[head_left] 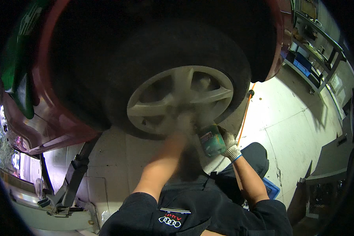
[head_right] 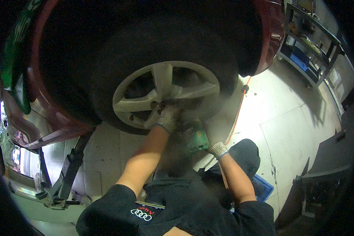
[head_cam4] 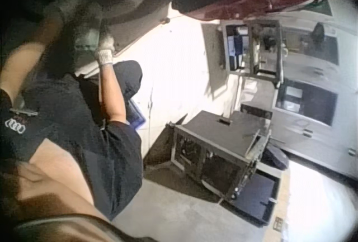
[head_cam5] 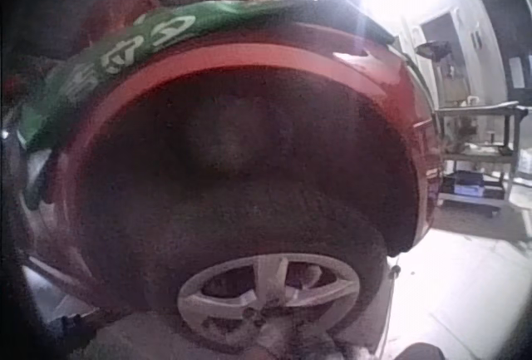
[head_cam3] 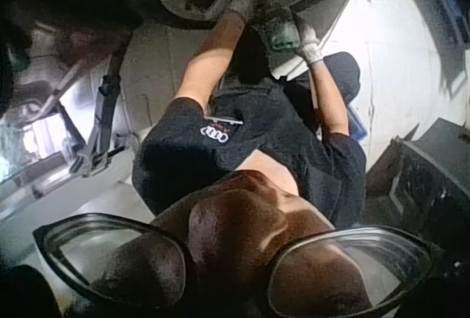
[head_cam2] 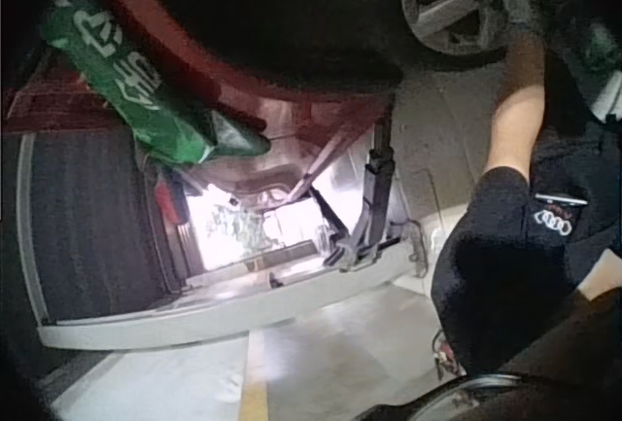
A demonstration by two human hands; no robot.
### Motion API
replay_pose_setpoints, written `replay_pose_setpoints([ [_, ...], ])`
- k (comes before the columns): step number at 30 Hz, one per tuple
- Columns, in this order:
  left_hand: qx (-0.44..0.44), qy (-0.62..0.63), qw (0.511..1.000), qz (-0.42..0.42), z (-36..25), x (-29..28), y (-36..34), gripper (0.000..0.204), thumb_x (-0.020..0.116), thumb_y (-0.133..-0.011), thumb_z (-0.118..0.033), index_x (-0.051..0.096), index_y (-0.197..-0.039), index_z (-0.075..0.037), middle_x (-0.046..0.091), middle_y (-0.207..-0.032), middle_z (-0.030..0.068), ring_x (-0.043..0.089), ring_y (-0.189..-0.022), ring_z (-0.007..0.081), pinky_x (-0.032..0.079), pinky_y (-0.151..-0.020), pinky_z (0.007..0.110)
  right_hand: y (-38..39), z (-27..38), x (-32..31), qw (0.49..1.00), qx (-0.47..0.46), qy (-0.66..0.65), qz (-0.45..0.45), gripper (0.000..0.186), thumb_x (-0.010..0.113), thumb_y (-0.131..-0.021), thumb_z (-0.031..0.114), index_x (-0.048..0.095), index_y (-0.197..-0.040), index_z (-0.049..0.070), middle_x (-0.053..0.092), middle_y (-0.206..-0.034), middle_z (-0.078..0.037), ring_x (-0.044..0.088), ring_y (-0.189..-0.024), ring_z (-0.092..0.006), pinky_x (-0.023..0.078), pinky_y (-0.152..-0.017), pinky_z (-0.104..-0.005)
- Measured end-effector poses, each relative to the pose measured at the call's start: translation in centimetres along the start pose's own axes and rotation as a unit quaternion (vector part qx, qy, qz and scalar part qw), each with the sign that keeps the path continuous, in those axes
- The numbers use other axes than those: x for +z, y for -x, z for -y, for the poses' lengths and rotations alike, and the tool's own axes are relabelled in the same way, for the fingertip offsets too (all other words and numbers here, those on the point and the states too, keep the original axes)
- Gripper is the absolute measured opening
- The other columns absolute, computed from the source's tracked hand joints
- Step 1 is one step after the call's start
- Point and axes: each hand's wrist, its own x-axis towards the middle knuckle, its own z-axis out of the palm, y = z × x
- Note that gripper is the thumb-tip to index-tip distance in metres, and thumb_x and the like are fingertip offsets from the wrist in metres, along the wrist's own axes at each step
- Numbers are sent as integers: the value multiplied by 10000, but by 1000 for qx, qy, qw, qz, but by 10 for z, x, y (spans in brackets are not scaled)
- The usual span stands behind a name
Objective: The person lifts a car wheel and mounts it onto the hub of a red car. They then insert lug nuts by hand and tighten them with a pneumatic impact wrench. Finally, they use a pneumatic impact wrench to tighten the lug nuts further.
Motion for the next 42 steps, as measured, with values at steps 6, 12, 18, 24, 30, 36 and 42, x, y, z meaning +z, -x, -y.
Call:
replay_pose_setpoints([
  [6, -9, 710, 702, -54, -40, 13, 35, 459, 550, -977, -347, 529, -1325, -48, 627, -1167, 170, 625, -987, 355, 555, -862, 474, -6, -13, 3, 987, -25, -146, 62, 631, 407, -987, 469, 385, -1483, 80, 435, -1495, -128, 427, -1361, -291, 350, -1139, -411],
  [12, -115, 341, 930, -71, -21, -13, 27, 429, 468, -1024, -322, 510, -1350, -47, 589, -1265, 192, 620, -1022, 343, 569, -794, 430, -20, -18, 5, 796, 9, 605, 34, 730, 560, -901, 484, 405, -1476, 62, 399, -1530, -143, 358, -1422, -286, 288, -1172, -363],
  [18, -189, 213, 958, -34, -13, -7, 5, 469, 540, -997, -307, 486, -1385, -48, 597, -1268, 183, 637, -1017, 303, 573, -781, 373, -30, -33, -8, 828, 33, 559, 27, 693, 548, -910, 429, 410, -1473, 50, 392, -1535, -154, 369, -1414, -286, 313, -1152, -356],
  [24, -228, 508, 822, -117, -69, -24, 32, 645, 684, -889, -420, 496, -1364, -26, 623, -1191, 163, 641, -990, 302, 552, -790, 412, -23, -27, -6, 743, 12, 668, 28, 677, 548, -921, 358, 368, -1491, 39, 384, -1540, -155, 380, -1405, -278, 325, -1137, -357],
  [30, -225, 605, 756, -103, -47, -5, 46, 527, 662, -912, -361, 555, -1302, -24, 631, -1157, 160, 632, -1002, 311, 532, -823, 410, 9, 29, 8, 810, 10, 586, -11, 781, 719, -798, 324, 411, -1453, 31, 507, -1421, -177, 518, -1279, -309, 427, -1059, -379],
  [36, 83, 427, 871, -228, -11, 19, 105, 380, 636, -936, -244, 607, -1244, -23, 650, -1120, 143, 633, -998, 286, 538, -844, 380, 51, 79, 60, 855, -48, 515, -30, 659, 741, -775, 218, 512, -1369, 47, 623, -1253, -203, 659, -1065, -333, 540, -896, -403],
  [42, 89, 411, 875, -242, 22, -11, 109, 305, 565, -964, -200, 612, -1204, -19, 661, -1096, 152, 652, -954, 268, 574, -807, 391, 27, 114, 89, 768, -95, 633, 5, 610, 691, -839, 305, 516, -1382, 91, 593, -1311, -213, 639, -1128, -318, 530, -923, -412],
])
